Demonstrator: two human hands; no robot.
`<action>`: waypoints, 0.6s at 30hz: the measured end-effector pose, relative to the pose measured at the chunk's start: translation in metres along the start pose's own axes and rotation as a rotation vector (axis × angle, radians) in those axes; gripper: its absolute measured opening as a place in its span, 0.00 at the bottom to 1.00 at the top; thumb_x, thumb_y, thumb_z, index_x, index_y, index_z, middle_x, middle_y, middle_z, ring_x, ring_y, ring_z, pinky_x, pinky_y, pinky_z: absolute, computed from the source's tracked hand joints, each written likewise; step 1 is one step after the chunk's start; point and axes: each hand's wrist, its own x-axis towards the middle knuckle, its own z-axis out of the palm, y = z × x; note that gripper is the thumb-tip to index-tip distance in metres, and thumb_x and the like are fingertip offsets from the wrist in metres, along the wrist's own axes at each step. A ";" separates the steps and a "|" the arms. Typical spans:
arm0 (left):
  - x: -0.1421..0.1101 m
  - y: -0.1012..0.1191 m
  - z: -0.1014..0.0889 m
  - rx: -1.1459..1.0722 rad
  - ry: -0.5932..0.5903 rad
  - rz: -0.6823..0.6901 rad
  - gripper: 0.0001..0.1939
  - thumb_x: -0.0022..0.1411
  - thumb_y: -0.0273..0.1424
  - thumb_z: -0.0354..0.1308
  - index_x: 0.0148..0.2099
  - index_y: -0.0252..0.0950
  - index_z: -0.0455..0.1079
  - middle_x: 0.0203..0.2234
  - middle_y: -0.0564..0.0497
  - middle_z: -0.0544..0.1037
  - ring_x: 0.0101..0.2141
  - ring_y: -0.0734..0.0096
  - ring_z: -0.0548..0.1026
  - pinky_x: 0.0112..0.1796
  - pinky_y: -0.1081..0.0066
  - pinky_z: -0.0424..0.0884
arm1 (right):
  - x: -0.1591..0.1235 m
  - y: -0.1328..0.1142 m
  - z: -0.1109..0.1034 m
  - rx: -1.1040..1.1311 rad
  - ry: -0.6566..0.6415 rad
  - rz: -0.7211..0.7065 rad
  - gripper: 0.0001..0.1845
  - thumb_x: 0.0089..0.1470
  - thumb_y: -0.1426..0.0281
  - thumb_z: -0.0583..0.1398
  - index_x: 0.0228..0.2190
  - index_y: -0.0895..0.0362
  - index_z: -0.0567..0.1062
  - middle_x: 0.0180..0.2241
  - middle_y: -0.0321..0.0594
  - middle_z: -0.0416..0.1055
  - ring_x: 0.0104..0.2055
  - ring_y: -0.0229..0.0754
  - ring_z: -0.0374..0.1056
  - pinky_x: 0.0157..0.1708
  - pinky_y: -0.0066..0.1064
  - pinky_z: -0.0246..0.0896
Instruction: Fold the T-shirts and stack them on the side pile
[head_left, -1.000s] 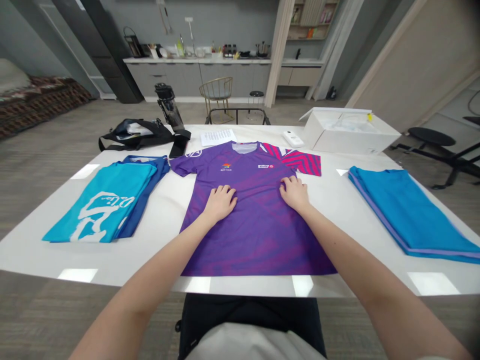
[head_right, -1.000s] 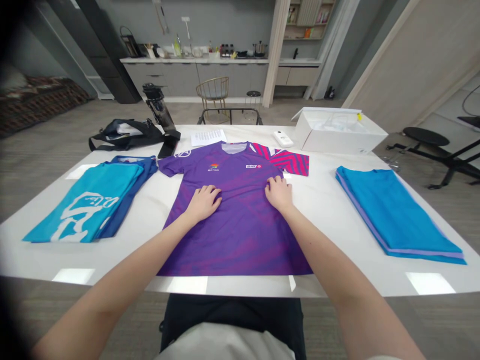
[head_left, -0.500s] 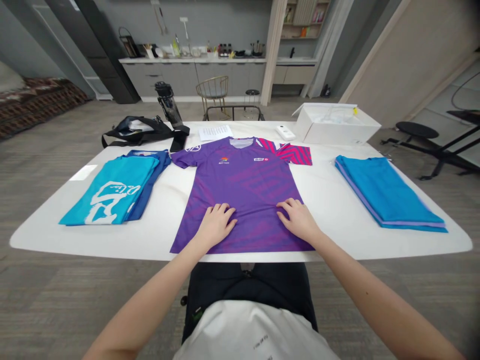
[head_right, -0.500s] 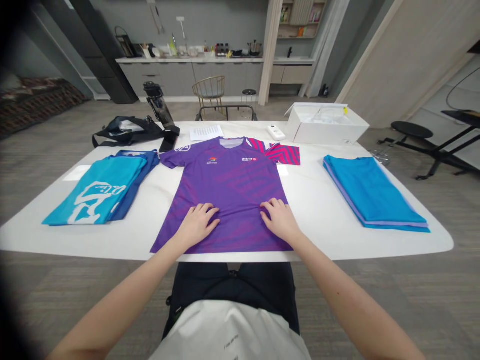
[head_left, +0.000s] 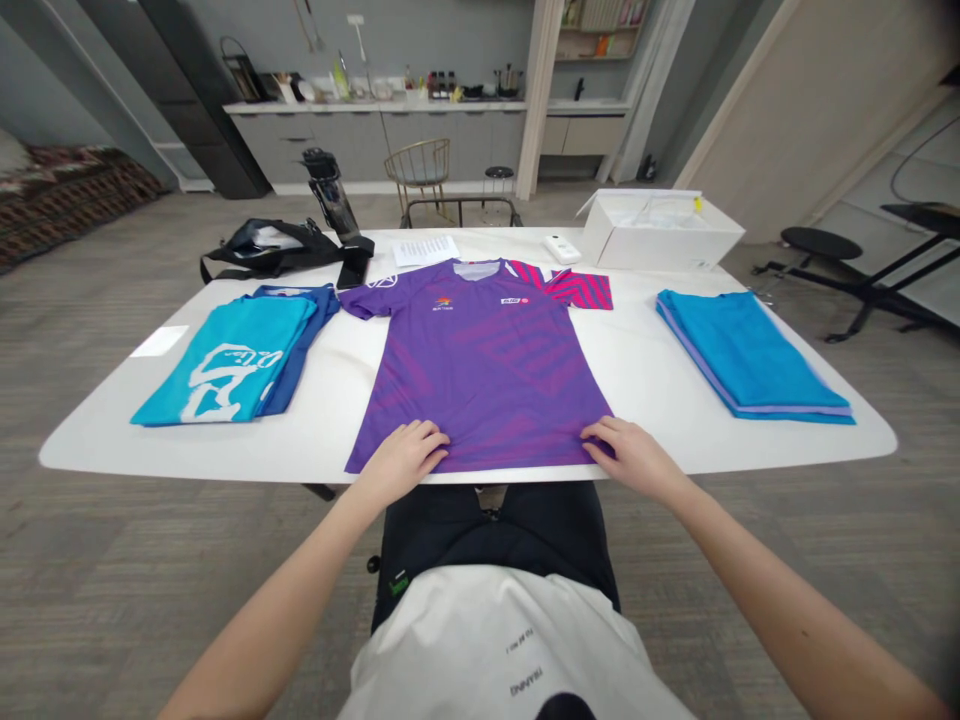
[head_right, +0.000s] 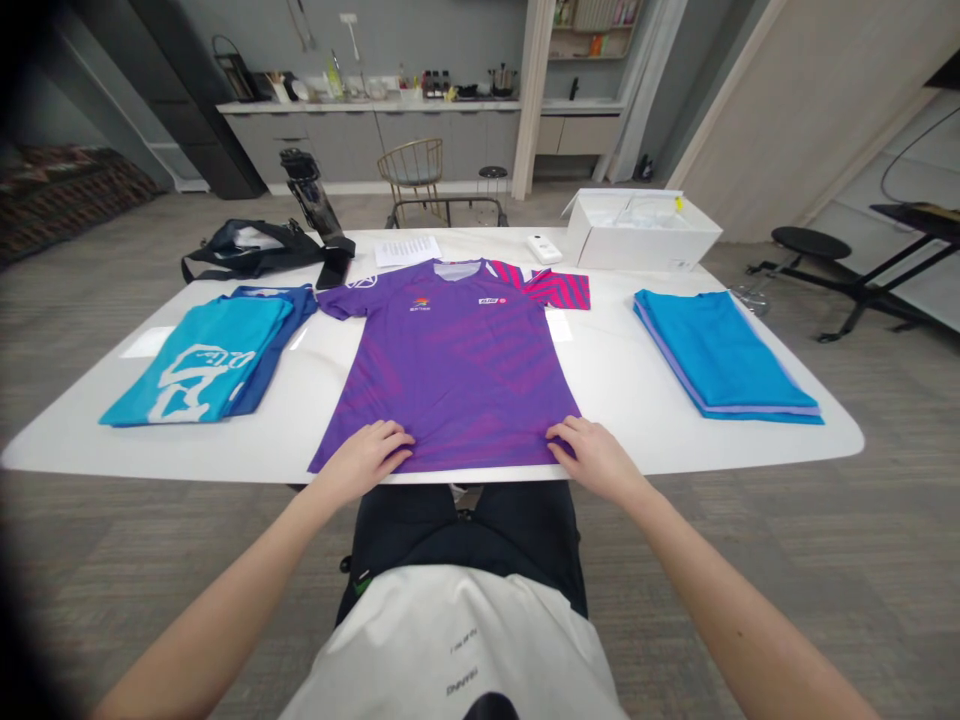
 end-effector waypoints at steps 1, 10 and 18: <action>-0.006 -0.003 -0.001 0.029 0.005 -0.028 0.15 0.76 0.39 0.47 0.53 0.41 0.72 0.48 0.46 0.74 0.47 0.61 0.71 0.49 0.59 0.66 | -0.005 0.002 -0.003 -0.010 -0.004 0.008 0.12 0.68 0.64 0.54 0.45 0.55 0.76 0.42 0.44 0.73 0.45 0.48 0.70 0.48 0.40 0.64; -0.045 -0.003 -0.004 0.286 0.073 -0.321 0.17 0.74 0.44 0.48 0.51 0.36 0.69 0.45 0.41 0.73 0.44 0.53 0.72 0.40 0.57 0.69 | -0.033 0.007 -0.017 0.021 -0.102 0.130 0.07 0.63 0.70 0.54 0.35 0.53 0.72 0.33 0.39 0.71 0.36 0.45 0.68 0.38 0.37 0.61; -0.026 -0.008 -0.009 0.107 0.139 -0.303 0.15 0.76 0.38 0.46 0.48 0.37 0.70 0.43 0.45 0.74 0.42 0.60 0.74 0.45 0.61 0.70 | -0.004 0.003 -0.020 0.065 -0.025 0.170 0.14 0.69 0.59 0.52 0.44 0.53 0.74 0.41 0.41 0.73 0.42 0.46 0.70 0.44 0.39 0.64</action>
